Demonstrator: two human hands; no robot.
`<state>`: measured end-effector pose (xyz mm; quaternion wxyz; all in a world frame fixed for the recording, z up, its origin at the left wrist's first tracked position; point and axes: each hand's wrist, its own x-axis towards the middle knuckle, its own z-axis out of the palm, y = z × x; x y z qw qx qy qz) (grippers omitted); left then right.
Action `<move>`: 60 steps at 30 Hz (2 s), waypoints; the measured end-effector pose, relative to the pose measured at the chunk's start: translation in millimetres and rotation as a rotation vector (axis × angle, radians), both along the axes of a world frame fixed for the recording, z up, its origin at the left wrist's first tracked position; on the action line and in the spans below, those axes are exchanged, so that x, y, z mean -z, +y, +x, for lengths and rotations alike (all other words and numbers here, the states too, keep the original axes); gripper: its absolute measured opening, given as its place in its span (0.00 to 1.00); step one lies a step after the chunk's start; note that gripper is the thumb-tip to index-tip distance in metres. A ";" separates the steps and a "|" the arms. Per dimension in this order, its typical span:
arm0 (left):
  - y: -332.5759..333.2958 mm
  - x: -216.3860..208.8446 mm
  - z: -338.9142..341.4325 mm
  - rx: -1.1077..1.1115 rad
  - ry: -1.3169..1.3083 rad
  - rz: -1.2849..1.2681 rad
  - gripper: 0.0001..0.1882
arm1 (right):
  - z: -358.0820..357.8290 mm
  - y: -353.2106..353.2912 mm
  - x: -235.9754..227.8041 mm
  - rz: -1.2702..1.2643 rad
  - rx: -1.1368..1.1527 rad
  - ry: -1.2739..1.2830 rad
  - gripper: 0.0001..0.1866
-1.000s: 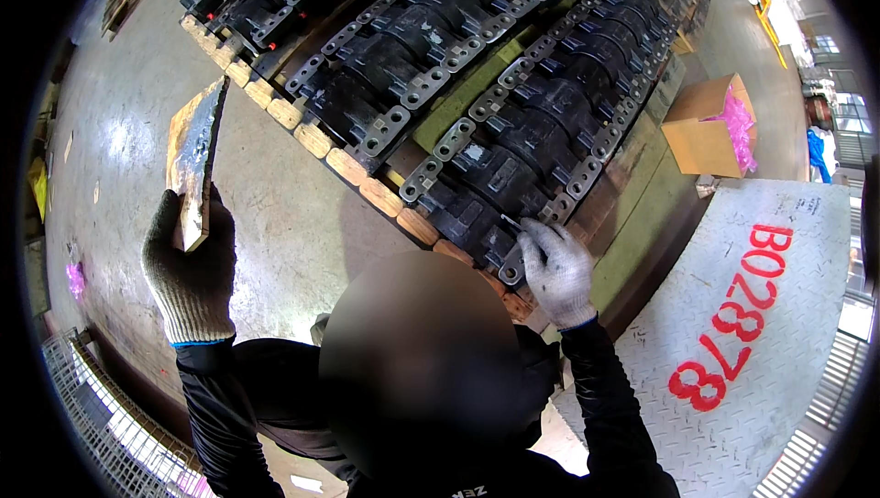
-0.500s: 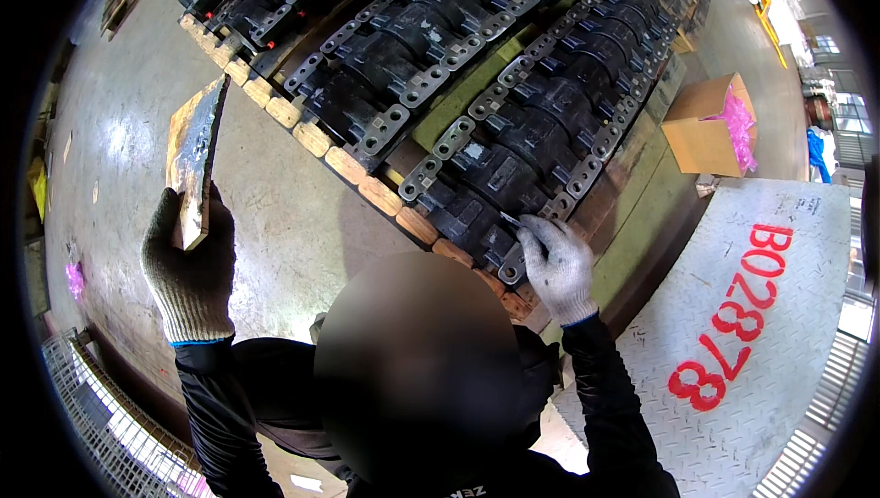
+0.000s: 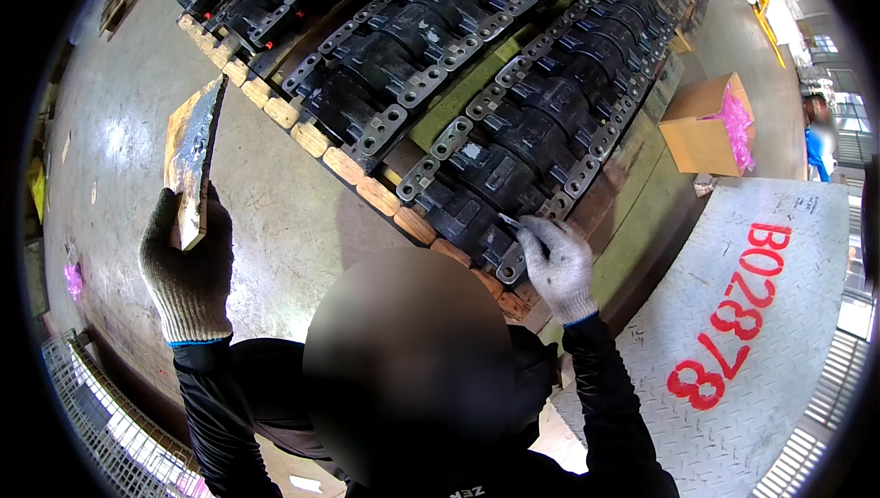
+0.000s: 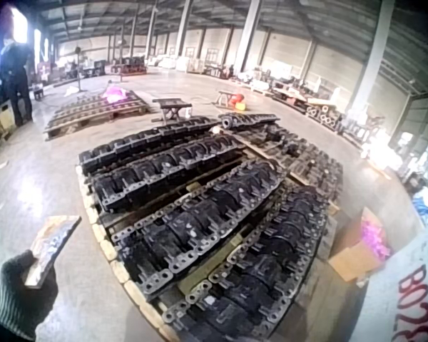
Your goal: The person uses a small metal tool to scoop a grey compound from a wooden board and applies it to the surface of black metal parts arranged on a pallet. The person repeatedly scoops and spreads the compound across multiple parts in a systematic manner.
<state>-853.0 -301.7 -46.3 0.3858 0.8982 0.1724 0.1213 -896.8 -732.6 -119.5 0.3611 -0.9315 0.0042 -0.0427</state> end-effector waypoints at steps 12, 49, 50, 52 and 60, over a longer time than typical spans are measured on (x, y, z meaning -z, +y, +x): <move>-1.7 8.8 2.0 -0.027 -0.020 -0.272 0.21 | -6.9 -4.6 -7.2 0.143 0.026 0.074 0.12; 0.3 -6.2 -5.5 -0.036 0.029 0.178 0.26 | 140.2 -26.6 -21.1 -0.136 -0.996 0.278 0.08; -0.1 -6.4 -5.8 -0.040 0.039 0.207 0.26 | 141.9 -27.3 -18.1 -0.140 -1.010 0.268 0.08; 0.3 -7.3 -7.0 -0.047 0.052 0.249 0.26 | 144.3 -25.5 -17.6 -0.153 -1.028 0.272 0.07; -3.1 -9.9 -6.7 -0.065 0.090 0.407 0.27 | 155.9 -7.5 -22.2 -0.156 -1.077 0.280 0.07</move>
